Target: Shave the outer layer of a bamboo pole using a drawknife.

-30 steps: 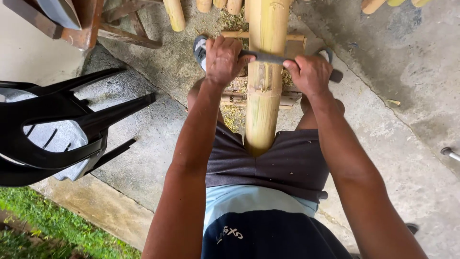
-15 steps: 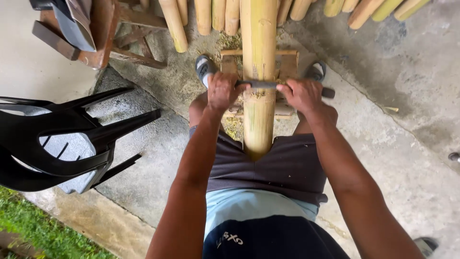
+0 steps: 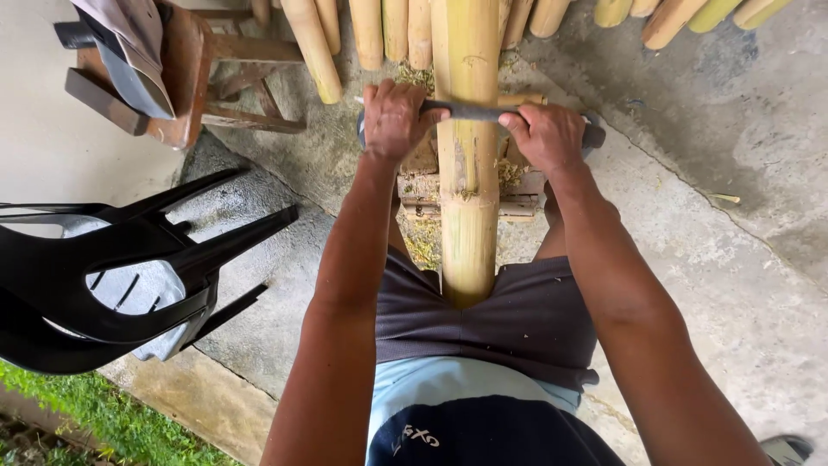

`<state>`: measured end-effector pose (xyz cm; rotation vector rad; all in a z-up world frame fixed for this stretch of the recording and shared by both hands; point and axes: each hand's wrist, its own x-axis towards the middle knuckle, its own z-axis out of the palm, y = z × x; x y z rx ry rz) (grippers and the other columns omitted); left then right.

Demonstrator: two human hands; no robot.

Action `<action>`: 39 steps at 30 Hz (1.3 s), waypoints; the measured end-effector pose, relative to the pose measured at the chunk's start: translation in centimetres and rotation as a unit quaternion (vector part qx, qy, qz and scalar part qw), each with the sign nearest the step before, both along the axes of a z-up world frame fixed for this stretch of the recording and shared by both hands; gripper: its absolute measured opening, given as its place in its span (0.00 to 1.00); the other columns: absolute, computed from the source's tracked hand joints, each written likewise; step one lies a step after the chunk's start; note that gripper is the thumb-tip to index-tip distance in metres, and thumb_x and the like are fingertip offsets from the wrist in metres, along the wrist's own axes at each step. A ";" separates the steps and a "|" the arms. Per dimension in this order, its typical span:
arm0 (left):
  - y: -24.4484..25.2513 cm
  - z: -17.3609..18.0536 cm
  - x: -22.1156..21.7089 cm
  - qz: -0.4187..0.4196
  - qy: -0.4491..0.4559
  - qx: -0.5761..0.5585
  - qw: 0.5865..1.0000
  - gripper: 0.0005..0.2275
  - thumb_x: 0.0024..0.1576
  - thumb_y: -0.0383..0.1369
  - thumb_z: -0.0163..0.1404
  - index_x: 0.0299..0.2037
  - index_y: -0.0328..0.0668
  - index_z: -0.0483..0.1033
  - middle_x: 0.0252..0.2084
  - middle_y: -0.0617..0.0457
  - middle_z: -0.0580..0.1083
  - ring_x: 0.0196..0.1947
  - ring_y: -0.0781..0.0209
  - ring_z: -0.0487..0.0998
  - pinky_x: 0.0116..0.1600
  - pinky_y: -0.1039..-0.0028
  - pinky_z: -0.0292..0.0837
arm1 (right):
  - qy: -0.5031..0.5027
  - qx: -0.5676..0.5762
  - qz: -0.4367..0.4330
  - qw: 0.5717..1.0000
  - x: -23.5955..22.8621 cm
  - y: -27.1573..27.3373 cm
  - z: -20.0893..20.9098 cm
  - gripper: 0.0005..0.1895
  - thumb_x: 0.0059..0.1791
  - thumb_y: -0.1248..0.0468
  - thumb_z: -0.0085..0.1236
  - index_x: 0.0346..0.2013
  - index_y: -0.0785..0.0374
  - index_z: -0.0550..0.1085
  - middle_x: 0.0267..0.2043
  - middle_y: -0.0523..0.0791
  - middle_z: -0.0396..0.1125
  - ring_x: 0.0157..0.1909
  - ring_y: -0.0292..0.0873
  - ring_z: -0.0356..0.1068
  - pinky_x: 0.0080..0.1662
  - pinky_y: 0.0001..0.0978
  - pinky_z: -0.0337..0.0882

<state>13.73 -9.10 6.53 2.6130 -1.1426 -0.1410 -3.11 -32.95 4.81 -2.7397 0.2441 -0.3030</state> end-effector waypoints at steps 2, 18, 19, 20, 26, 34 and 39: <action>0.9 0.9 -2.3 0.016 0.013 0.033 0.999 0.26 0.54 0.64 0.48 0.30 0.49 0.77 0.27 0.57 0.73 0.33 0.59 0.69 0.47 0.62 0.59 | -0.021 0.017 0.015 1.000 -1.9 0.9 -0.3 0.26 0.58 0.41 0.53 0.30 0.59 0.75 0.22 0.47 0.65 0.24 0.53 0.67 0.30 0.48 0.65; 4.9 0.4 -12.0 0.023 0.050 -0.024 0.998 0.24 0.55 0.60 0.51 0.30 0.45 0.75 0.30 0.52 0.75 0.36 0.52 0.73 0.48 0.59 0.58 | 0.005 0.000 0.000 1.000 -10.6 4.5 1.7 0.26 0.55 0.42 0.55 0.25 0.59 0.74 0.19 0.47 0.64 0.24 0.52 0.67 0.30 0.46 0.65; 4.7 -0.2 -11.6 0.017 0.011 -0.061 0.998 0.24 0.54 0.61 0.49 0.30 0.46 0.74 0.30 0.53 0.75 0.36 0.53 0.73 0.47 0.59 0.58 | 0.001 -0.013 0.006 1.000 -10.1 4.1 1.5 0.26 0.55 0.42 0.55 0.25 0.58 0.75 0.18 0.47 0.64 0.23 0.51 0.67 0.30 0.46 0.65; 4.9 -0.9 -11.8 0.012 -0.020 -0.094 0.995 0.25 0.54 0.62 0.47 0.29 0.47 0.74 0.30 0.54 0.75 0.35 0.54 0.73 0.46 0.60 0.58 | 0.005 -0.022 0.011 1.000 -10.2 4.1 1.4 0.26 0.54 0.41 0.55 0.24 0.58 0.75 0.18 0.46 0.64 0.22 0.50 0.67 0.31 0.46 0.65; 2.4 -2.2 -5.7 0.003 0.043 -0.004 0.999 0.27 0.56 0.66 0.42 0.25 0.50 0.70 0.26 0.56 0.71 0.31 0.58 0.69 0.46 0.63 0.60 | 0.018 -0.006 0.014 1.000 -5.6 2.1 0.5 0.28 0.57 0.42 0.55 0.24 0.60 0.74 0.16 0.47 0.62 0.20 0.52 0.64 0.29 0.47 0.62; -0.9 1.4 -0.7 -0.025 0.055 0.070 0.996 0.24 0.55 0.62 0.49 0.30 0.50 0.77 0.28 0.58 0.73 0.34 0.58 0.69 0.49 0.64 0.59 | 0.015 0.039 -0.017 0.999 -3.0 1.7 -1.3 0.29 0.59 0.43 0.53 0.25 0.62 0.71 0.20 0.50 0.63 0.24 0.57 0.65 0.31 0.50 0.61; -0.8 2.1 -1.6 -0.041 0.008 0.077 0.996 0.21 0.51 0.60 0.52 0.32 0.51 0.79 0.27 0.58 0.75 0.33 0.59 0.70 0.48 0.63 0.59 | 0.030 0.044 -0.060 0.997 -4.3 2.3 -1.5 0.29 0.59 0.42 0.54 0.25 0.62 0.70 0.20 0.51 0.63 0.25 0.58 0.65 0.31 0.52 0.62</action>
